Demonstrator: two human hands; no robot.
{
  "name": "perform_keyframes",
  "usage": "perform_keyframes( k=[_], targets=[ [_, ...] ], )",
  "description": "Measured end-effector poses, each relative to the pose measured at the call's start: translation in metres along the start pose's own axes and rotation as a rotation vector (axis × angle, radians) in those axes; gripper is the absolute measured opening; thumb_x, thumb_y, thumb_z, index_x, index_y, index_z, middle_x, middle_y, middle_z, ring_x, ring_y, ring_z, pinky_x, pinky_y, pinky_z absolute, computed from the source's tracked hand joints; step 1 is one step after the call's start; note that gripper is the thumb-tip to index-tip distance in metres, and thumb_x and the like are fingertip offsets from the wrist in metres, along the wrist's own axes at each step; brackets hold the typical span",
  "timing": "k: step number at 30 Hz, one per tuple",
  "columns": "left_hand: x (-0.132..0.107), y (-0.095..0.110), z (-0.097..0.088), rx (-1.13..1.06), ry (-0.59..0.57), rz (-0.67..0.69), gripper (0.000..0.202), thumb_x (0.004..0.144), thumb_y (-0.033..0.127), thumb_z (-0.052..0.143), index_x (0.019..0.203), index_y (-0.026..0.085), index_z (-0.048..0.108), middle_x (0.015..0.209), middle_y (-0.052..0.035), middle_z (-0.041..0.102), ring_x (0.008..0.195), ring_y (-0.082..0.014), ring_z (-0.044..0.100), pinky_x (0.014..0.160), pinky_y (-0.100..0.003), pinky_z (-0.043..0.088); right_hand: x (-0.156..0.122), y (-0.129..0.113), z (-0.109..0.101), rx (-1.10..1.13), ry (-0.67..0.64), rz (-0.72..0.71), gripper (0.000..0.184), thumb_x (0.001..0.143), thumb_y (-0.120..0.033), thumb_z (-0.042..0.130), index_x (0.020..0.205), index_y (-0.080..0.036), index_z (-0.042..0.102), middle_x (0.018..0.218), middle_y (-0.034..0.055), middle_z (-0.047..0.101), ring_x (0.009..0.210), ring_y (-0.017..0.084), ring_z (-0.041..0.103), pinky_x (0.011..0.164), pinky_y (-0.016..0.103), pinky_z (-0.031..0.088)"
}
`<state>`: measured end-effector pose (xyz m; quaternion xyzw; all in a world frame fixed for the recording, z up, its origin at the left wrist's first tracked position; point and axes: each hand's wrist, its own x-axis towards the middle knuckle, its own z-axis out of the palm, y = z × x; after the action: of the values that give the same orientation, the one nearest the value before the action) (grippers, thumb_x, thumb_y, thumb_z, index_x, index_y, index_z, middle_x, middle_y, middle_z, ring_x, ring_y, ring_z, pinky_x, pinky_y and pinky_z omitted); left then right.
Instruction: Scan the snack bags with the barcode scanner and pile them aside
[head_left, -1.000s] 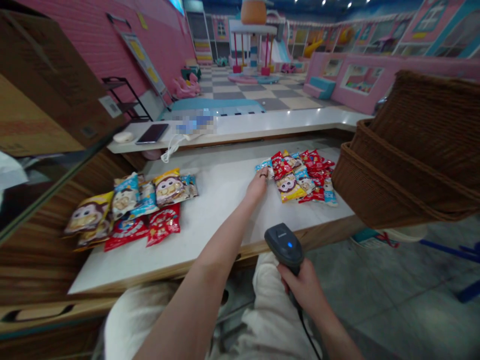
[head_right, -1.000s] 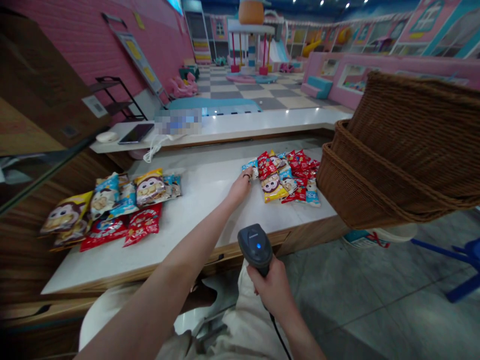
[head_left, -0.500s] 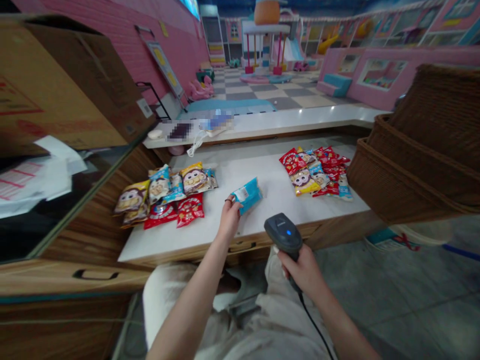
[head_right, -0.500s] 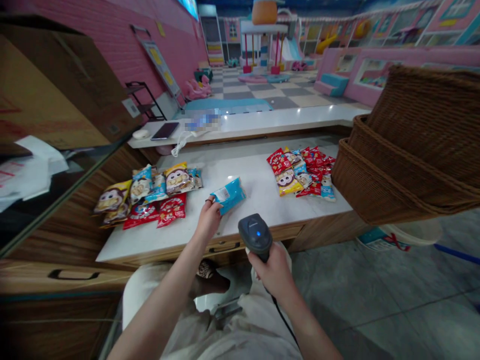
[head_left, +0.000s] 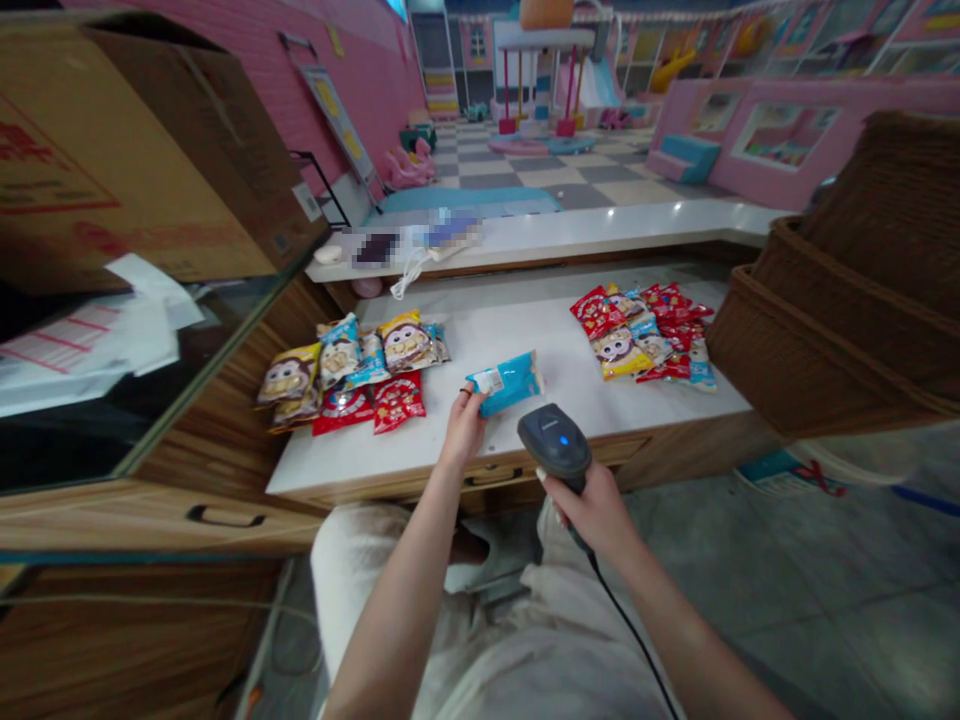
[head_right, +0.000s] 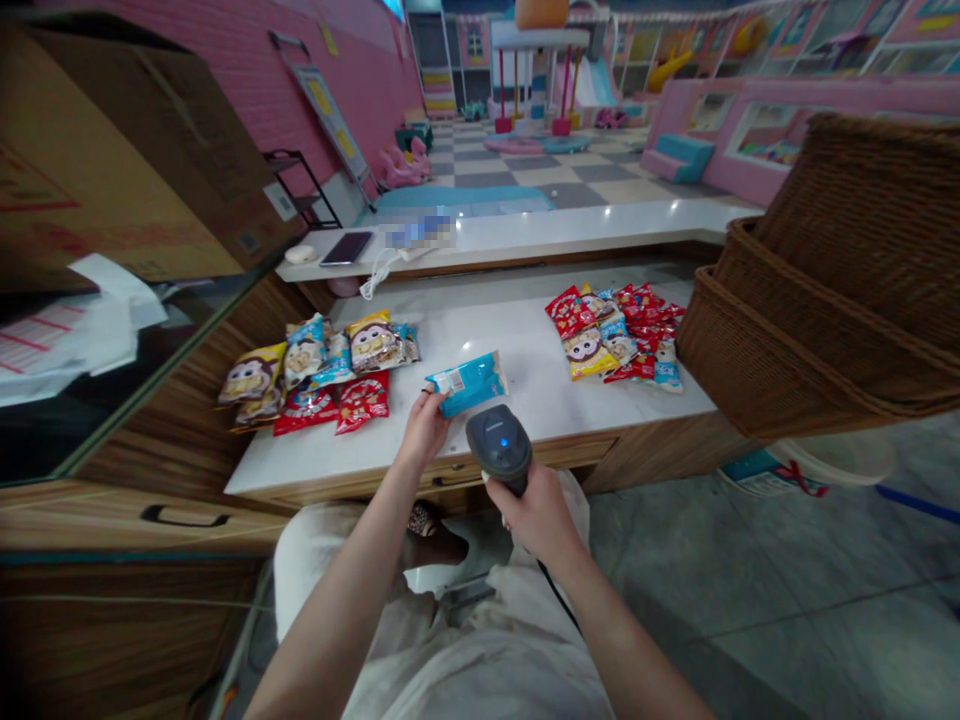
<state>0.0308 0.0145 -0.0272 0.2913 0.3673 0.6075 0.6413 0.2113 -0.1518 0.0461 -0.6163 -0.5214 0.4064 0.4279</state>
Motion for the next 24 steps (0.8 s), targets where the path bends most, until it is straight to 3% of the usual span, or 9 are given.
perform_keyframes(
  k=[5,11,20,24],
  targets=[
    [0.004,-0.004,-0.004,-0.025,0.004,0.008,0.045,0.07,0.034,0.096,0.107,0.021,0.075,0.108,-0.0028,0.084,0.111,-0.0239,0.078,0.102,-0.031,0.057,0.006,-0.002,0.003,0.004,0.003,-0.01,0.026,0.08,-0.046,0.068,0.064,-0.03,0.055,0.042,-0.0019,0.059,0.041,0.021,0.063,0.05,0.029,0.047],
    [0.006,-0.007,-0.001,-0.059,0.031,-0.016,0.044,0.07,0.026,0.089,0.112,0.02,0.074,0.107,-0.0034,0.083,0.106,-0.0242,0.079,0.101,-0.034,0.058,0.006,0.002,0.004,0.0,-0.014,0.006,0.028,0.08,-0.05,0.067,0.064,-0.03,0.057,0.043,-0.001,0.059,0.041,0.021,0.062,0.05,0.03,0.048],
    [0.001,-0.003,0.003,-0.037,0.079,-0.011,0.042,0.073,0.029,0.091,0.111,0.021,0.076,0.109,-0.0036,0.085,0.114,-0.0245,0.077,0.105,-0.034,0.057,0.004,0.01,0.001,0.006,0.004,0.007,0.03,0.082,-0.051,0.07,0.065,-0.029,0.058,0.044,-0.0013,0.06,0.041,0.021,0.063,0.051,0.029,0.048],
    [0.005,0.009,0.006,0.023,0.096,0.108,0.04,0.08,0.035,0.086,0.117,0.023,0.074,0.117,-0.0037,0.084,0.119,-0.024,0.077,0.111,-0.036,0.058,0.003,0.015,-0.002,-0.013,0.017,-0.007,0.032,0.085,-0.05,0.071,0.065,-0.029,0.058,0.045,-0.0014,0.061,0.041,0.019,0.061,0.051,0.028,0.049]
  ],
)
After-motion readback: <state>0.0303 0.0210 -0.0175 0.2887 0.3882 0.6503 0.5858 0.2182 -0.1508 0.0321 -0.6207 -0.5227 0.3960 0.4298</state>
